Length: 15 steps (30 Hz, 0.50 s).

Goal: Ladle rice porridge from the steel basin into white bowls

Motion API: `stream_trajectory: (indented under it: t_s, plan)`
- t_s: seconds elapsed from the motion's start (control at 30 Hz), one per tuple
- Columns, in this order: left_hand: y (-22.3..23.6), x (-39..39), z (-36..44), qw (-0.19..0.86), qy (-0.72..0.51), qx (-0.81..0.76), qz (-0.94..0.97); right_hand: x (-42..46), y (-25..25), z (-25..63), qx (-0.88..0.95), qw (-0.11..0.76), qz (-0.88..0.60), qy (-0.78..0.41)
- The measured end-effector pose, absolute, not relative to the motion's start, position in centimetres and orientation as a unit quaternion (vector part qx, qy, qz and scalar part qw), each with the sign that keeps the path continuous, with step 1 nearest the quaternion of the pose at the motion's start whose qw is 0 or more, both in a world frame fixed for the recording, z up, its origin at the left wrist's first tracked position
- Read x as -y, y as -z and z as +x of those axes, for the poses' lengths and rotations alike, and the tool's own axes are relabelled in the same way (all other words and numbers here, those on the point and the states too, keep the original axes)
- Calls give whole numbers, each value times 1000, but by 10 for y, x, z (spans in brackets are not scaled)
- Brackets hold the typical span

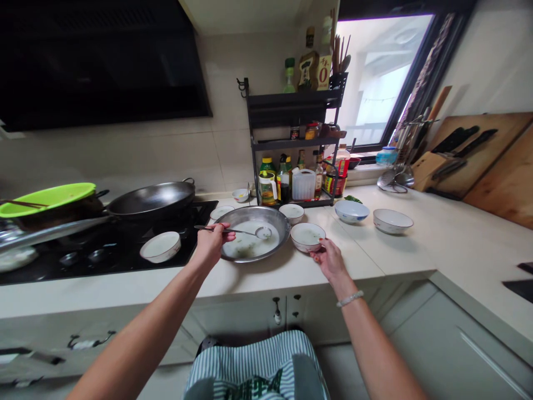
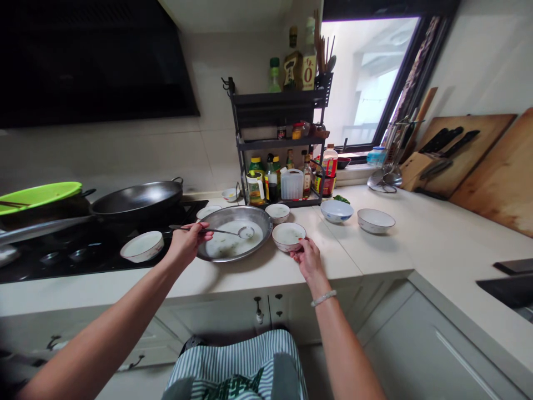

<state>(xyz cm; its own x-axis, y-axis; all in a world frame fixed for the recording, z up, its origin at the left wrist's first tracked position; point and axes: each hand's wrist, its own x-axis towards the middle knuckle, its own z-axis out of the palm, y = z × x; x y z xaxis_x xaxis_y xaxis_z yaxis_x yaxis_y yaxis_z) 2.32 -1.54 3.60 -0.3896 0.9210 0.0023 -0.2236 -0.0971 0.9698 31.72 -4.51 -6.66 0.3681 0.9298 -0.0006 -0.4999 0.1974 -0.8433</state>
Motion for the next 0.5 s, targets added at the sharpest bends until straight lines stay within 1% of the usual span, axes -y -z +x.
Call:
stream_trajectory:
  t_s: [0.5]
  plan:
    - [-32, 13, 20, 433, -663, -506, 342, 44, 69, 318, 269, 724, -399, -495]
